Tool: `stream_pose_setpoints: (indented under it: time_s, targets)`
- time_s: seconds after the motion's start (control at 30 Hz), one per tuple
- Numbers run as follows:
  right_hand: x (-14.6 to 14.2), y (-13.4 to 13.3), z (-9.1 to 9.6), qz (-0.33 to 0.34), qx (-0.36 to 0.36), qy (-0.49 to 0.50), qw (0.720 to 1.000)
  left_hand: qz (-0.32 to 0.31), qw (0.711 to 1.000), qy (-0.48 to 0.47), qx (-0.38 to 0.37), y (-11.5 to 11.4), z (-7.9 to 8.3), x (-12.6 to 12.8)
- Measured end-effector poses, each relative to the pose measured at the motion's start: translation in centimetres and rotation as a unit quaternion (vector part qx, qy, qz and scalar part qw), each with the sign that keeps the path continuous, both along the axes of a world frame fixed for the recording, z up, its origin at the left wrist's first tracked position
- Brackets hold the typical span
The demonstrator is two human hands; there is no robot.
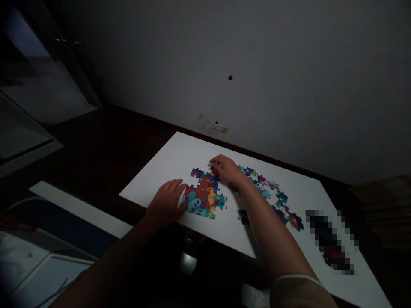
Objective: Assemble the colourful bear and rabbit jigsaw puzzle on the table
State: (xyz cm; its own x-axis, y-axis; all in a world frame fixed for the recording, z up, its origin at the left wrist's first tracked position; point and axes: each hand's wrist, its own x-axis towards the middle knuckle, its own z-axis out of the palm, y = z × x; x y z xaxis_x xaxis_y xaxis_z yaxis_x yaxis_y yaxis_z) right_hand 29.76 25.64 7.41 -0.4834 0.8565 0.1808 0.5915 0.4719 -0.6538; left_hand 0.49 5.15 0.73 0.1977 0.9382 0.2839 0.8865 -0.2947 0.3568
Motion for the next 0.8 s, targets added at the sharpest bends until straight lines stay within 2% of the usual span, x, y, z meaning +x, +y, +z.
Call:
stream_pose_setpoints:
  time_s: [0.13,0.23,0.3,0.43,0.53,0.67,0.8]
  targets:
    - [6.6,-0.8,0.4,-0.095,0.008,0.037,0.995,-0.01,0.999,-0.021,-0.022,2.3,0.0,0.2]
    - [12.0,-1.6,0.2,-0.186,0.018,0.085,0.979,-0.061,0.998,-0.013,-0.03,4.9,-0.1,1.4]
    - [15.1,-2.3,-0.2,-0.266,0.027,0.123,0.956,-0.084,0.996,-0.007,-0.027,6.4,-0.3,2.3]
    - [19.6,-3.6,-1.5,-0.401,0.051,0.187,0.895,-0.082,0.996,0.013,-0.031,8.0,-0.9,3.4]
    - [21.7,-3.8,-2.6,-0.436,0.049,0.176,0.881,-0.074,0.996,0.031,-0.036,8.2,-0.8,3.4]
    - [23.5,-3.7,-3.7,-0.446,0.063,0.119,0.885,-0.066,0.995,0.052,-0.051,8.2,-0.2,3.2]
    - [24.2,-4.1,-4.0,-0.455,0.07,0.08,0.884,-0.062,0.995,0.067,-0.05,8.4,-0.2,3.2]
